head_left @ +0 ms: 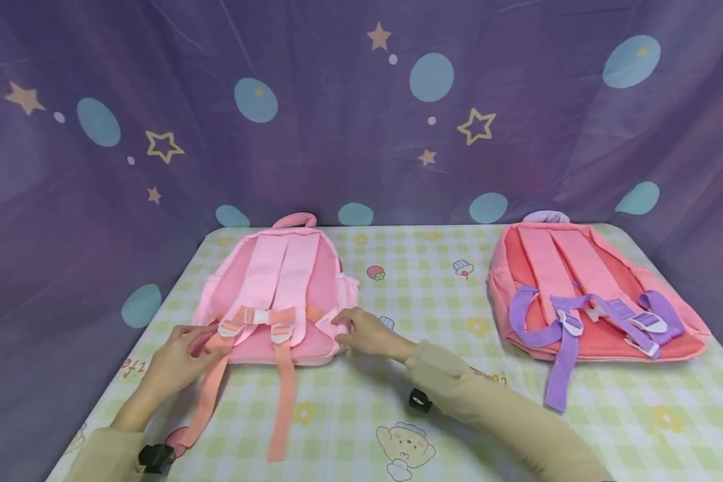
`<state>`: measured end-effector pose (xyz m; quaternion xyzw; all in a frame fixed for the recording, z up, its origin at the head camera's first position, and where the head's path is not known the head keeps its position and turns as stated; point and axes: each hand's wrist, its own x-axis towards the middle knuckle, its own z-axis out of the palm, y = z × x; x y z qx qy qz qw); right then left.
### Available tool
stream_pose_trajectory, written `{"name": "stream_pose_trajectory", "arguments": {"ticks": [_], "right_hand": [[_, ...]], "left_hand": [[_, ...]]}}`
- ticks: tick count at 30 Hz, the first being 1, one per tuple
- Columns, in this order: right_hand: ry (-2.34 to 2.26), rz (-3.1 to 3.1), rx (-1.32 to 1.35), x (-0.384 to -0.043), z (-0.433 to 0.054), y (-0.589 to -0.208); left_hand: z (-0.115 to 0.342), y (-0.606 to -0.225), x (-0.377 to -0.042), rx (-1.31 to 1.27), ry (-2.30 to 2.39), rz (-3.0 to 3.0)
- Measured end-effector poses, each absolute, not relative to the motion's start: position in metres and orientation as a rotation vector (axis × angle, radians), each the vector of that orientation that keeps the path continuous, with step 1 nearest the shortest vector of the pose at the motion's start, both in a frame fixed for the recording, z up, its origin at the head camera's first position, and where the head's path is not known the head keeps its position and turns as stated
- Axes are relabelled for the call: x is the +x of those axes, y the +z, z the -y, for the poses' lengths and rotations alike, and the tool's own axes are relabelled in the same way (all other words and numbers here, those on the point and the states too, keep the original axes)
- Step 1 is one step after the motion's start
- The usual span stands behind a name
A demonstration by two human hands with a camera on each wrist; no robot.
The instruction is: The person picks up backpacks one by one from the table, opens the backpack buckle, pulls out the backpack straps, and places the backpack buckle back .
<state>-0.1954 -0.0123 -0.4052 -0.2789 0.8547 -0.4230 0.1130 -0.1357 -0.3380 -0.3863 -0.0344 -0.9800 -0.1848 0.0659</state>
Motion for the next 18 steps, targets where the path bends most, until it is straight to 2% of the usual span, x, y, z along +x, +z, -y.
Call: {"name": "stream_pose_trajectory", "arguments": {"ticks": [18], "right_hand": [[-1.193,-2.530,-0.756,-0.190,-0.028,-0.399]], "left_hand": [[0.303,-0.389,-0.137,-0.242,-0.592,2.893]]}}
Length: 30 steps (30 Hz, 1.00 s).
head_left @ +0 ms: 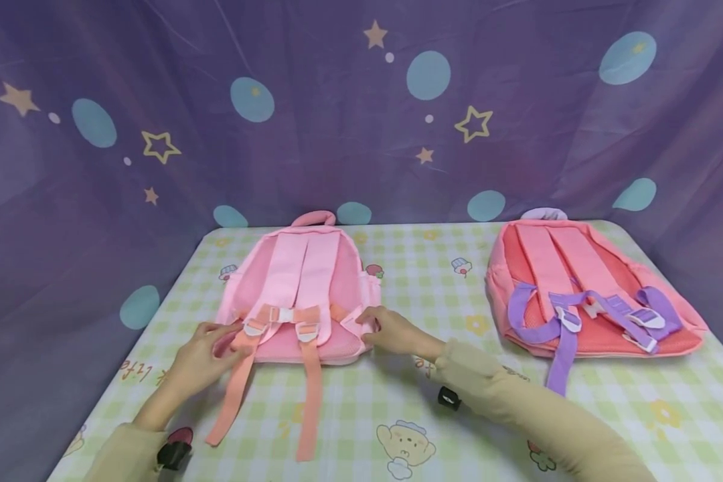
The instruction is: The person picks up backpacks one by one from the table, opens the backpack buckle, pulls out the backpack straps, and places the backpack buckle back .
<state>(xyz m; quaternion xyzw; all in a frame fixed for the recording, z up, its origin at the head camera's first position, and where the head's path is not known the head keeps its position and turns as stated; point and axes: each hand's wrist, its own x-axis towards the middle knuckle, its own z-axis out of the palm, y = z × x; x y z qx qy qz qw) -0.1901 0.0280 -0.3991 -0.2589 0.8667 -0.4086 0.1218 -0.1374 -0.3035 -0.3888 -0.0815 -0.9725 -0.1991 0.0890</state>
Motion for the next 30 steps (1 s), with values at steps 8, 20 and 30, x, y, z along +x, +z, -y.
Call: {"name": "stream_pose_trajectory", "arguments": {"ticks": [8,20,30], "right_hand": [[-1.178,-2.534,-0.702,-0.191,-0.049,-0.399],[-1.172,-2.579,-0.635,-0.187,-0.083,-0.400],[-1.232,-2.628,-0.777,-0.194,-0.119,-0.419]], "left_hand": [[0.287,-0.392,-0.142,-0.296,-0.593,2.888],[0.257,-0.396,-0.149,-0.400,-0.664,2.884],[0.231,-0.395,-0.154,-0.452,-0.654,2.920]]}}
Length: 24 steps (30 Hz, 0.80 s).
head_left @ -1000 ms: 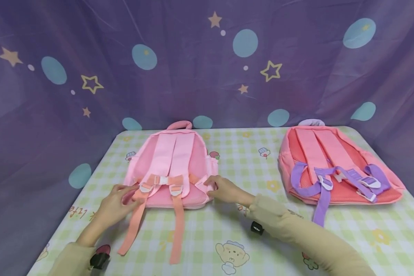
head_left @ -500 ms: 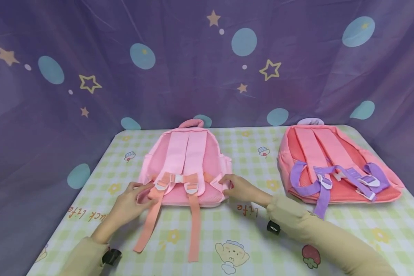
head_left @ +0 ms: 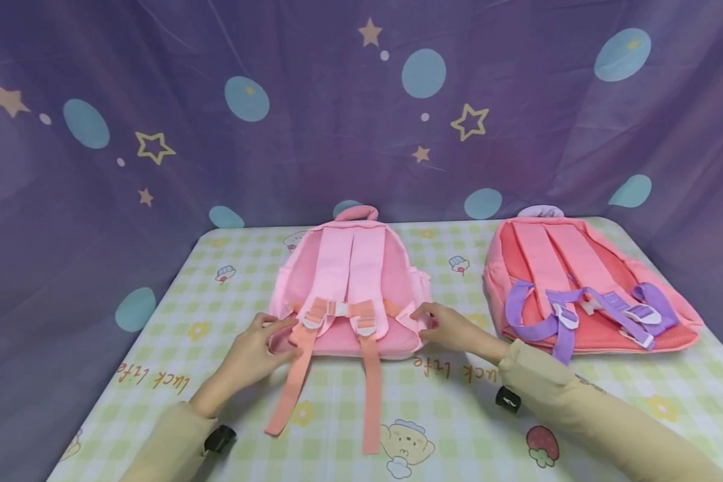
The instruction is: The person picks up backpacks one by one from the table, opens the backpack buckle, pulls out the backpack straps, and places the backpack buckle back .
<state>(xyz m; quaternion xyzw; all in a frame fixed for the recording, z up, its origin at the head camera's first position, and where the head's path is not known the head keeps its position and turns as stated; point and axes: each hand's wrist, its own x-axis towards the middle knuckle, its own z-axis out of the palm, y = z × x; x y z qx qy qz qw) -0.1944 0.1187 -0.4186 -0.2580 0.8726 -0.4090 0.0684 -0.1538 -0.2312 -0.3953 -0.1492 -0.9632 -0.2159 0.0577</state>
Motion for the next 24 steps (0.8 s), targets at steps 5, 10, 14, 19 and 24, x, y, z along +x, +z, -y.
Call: {"name": "stream_pose_trajectory", "arguments": {"ticks": [5,10,14,19,24], "right_hand": [[-1.145,-2.685,-0.692,-0.185,-0.125,-0.403],[-1.092,-2.730,-0.670,-0.185,-0.135,-0.404],[-1.095,-2.731,-0.667,-0.183,-0.143,-0.403],[-1.140,-2.718,-0.697,-0.182,-0.152,-0.404],[-1.142,-2.710,-0.677,-0.181,-0.159,-0.405]], "left_hand": [[0.220,-0.397,-0.157,-0.516,-0.634,2.883],[0.209,-0.398,-0.158,-0.547,-0.619,2.869],[0.200,-0.397,-0.157,-0.551,-0.622,2.868],[0.190,-0.395,-0.156,-0.559,-0.602,2.858],[0.181,-0.395,-0.154,-0.469,-0.540,2.898]]}}
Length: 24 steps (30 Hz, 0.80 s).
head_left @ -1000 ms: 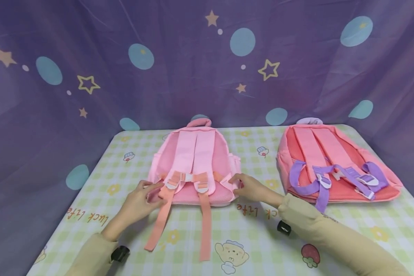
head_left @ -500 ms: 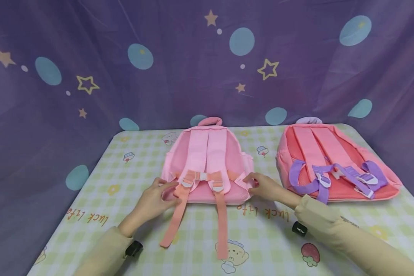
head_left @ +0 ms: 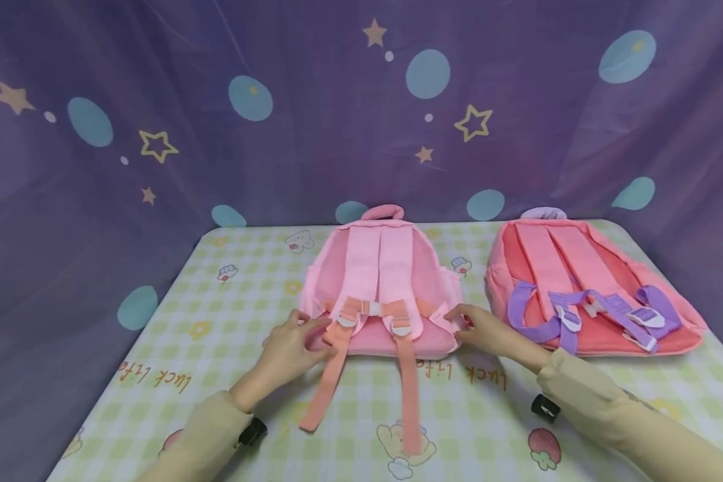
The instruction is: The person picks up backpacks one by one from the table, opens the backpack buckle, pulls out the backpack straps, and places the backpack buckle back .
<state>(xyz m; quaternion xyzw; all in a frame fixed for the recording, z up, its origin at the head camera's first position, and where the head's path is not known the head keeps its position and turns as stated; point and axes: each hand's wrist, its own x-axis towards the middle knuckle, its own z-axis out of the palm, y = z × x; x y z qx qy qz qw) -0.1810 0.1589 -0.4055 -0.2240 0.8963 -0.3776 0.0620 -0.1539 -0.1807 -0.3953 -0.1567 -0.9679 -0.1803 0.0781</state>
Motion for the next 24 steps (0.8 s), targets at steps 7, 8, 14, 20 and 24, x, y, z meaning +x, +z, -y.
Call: {"name": "stream_pose_trajectory", "arguments": {"ticks": [7,8,14,20,24], "right_hand": [[-1.156,-2.721,-0.646,-0.175,-0.168,-0.405],[-1.163,-2.725,-0.658,-0.175,-0.169,-0.404],[-1.175,-2.746,-0.719,-0.173,-0.175,-0.402],[-1.157,-2.780,-0.656,-0.172,-0.176,-0.392],[-1.092,-2.849,-0.610,-0.169,-0.174,-0.379]], "left_hand": [[0.169,-0.399,-0.151,-0.536,-0.535,2.823],[0.167,-0.399,-0.151,-0.546,-0.538,2.813],[0.160,-0.401,-0.149,-0.548,-0.581,2.834],[0.161,-0.392,-0.149,-0.564,-0.638,2.805],[0.160,-0.383,-0.150,-0.534,-0.653,2.764]]}}
